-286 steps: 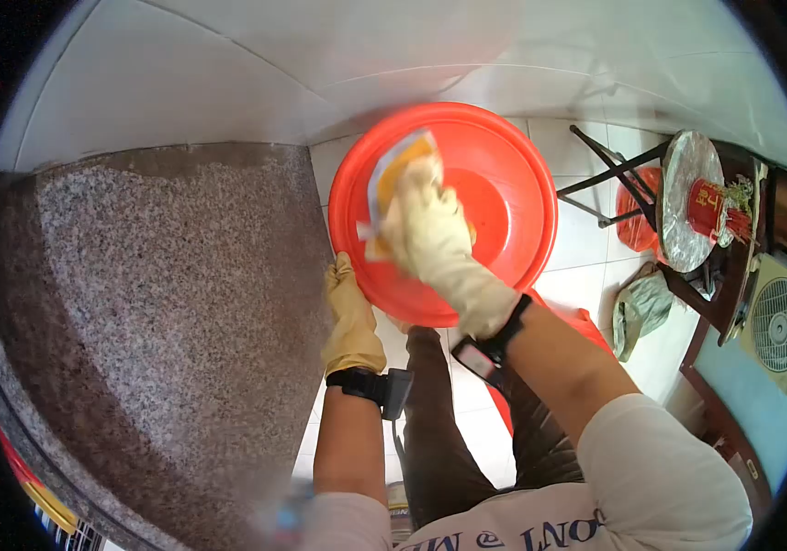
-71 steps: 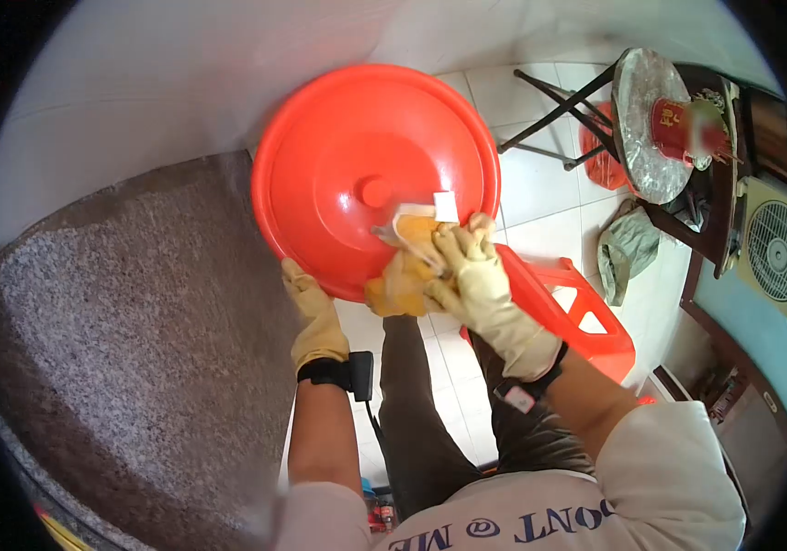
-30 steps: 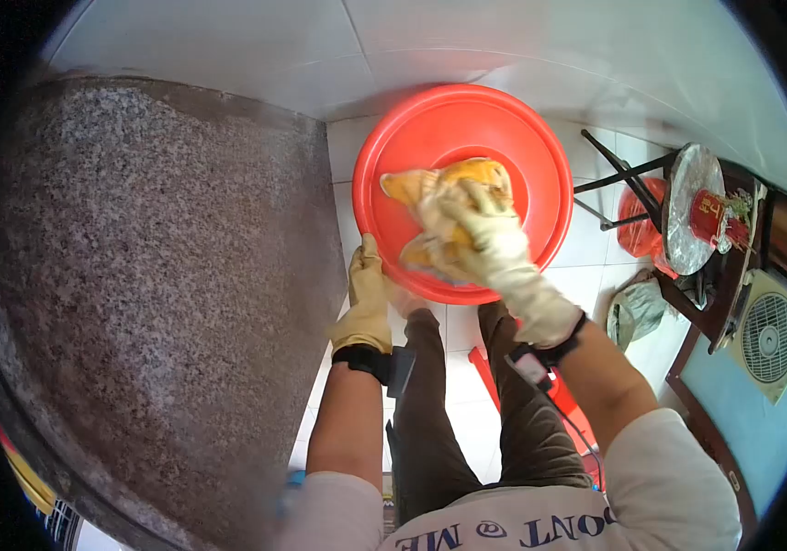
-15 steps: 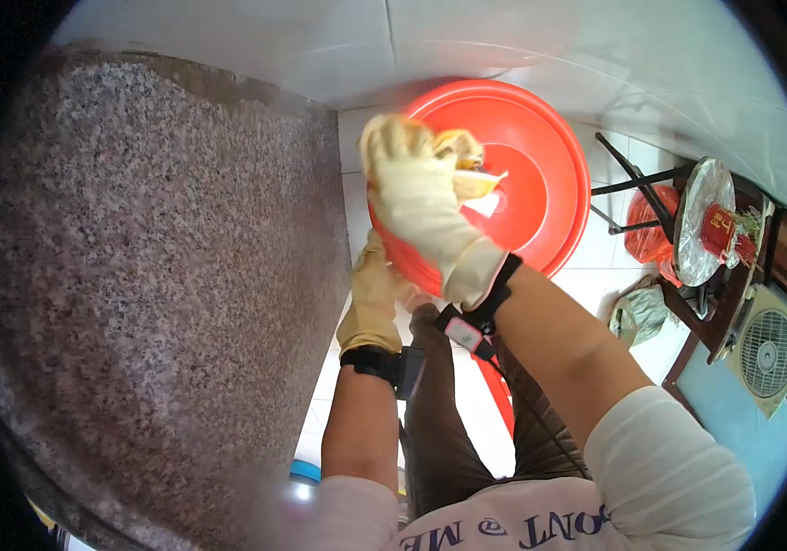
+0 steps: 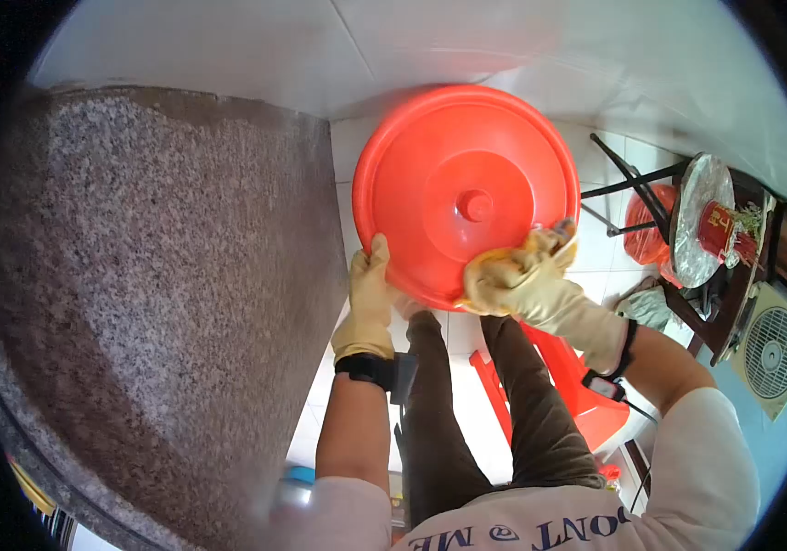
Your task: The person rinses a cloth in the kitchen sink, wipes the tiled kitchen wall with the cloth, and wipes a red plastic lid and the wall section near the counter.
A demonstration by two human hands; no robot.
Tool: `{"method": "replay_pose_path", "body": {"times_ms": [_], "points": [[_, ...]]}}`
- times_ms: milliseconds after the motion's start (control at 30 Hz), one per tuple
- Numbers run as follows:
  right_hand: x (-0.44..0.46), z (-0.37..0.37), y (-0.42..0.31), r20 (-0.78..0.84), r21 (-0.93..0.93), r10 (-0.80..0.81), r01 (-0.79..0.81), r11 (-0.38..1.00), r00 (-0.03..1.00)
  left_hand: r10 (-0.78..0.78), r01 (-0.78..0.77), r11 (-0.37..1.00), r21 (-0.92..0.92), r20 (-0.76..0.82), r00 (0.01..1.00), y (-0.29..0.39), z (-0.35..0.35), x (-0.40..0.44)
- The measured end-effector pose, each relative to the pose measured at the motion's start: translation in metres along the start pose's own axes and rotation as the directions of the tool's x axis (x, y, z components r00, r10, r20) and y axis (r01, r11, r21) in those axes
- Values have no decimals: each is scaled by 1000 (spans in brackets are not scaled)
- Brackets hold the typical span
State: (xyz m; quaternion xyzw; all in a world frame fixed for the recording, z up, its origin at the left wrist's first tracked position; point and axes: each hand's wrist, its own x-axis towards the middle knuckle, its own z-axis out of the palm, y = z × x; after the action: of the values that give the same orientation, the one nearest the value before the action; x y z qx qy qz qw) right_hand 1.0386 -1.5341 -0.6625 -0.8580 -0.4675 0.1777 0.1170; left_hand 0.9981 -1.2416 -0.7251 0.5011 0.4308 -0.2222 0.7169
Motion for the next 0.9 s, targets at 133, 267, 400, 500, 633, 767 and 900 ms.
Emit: {"method": "replay_pose_path", "body": {"times_ms": [133,267,400,500,633,767,900], "points": [[50,-63,26,-219,154,337,-308,939,916,41,-33,999,38,-238,970,6,29,-12],[158,-63,6,-396,116,194,-161,980,898,196,-227,966,-127,-218,956,-19,27,-2],[232,-14,2,-353,-123,-20,-25,992,935,322,-403,893,-201,-341,883,-29,30,9],[226,-19,49,-397,-203,-50,-35,978,917,219,-395,803,-446,-396,892,-20,49,0],[177,-42,106,-333,-44,137,-161,986,933,222,-440,766,-469,-450,865,-31,47,6],[100,-36,130,-417,2,334,-366,931,845,194,-429,755,-496,-456,869,-40,45,4],[22,-9,107,-481,428,679,-527,734,555,179,-452,760,-468,-518,836,-47,40,-3]]}}
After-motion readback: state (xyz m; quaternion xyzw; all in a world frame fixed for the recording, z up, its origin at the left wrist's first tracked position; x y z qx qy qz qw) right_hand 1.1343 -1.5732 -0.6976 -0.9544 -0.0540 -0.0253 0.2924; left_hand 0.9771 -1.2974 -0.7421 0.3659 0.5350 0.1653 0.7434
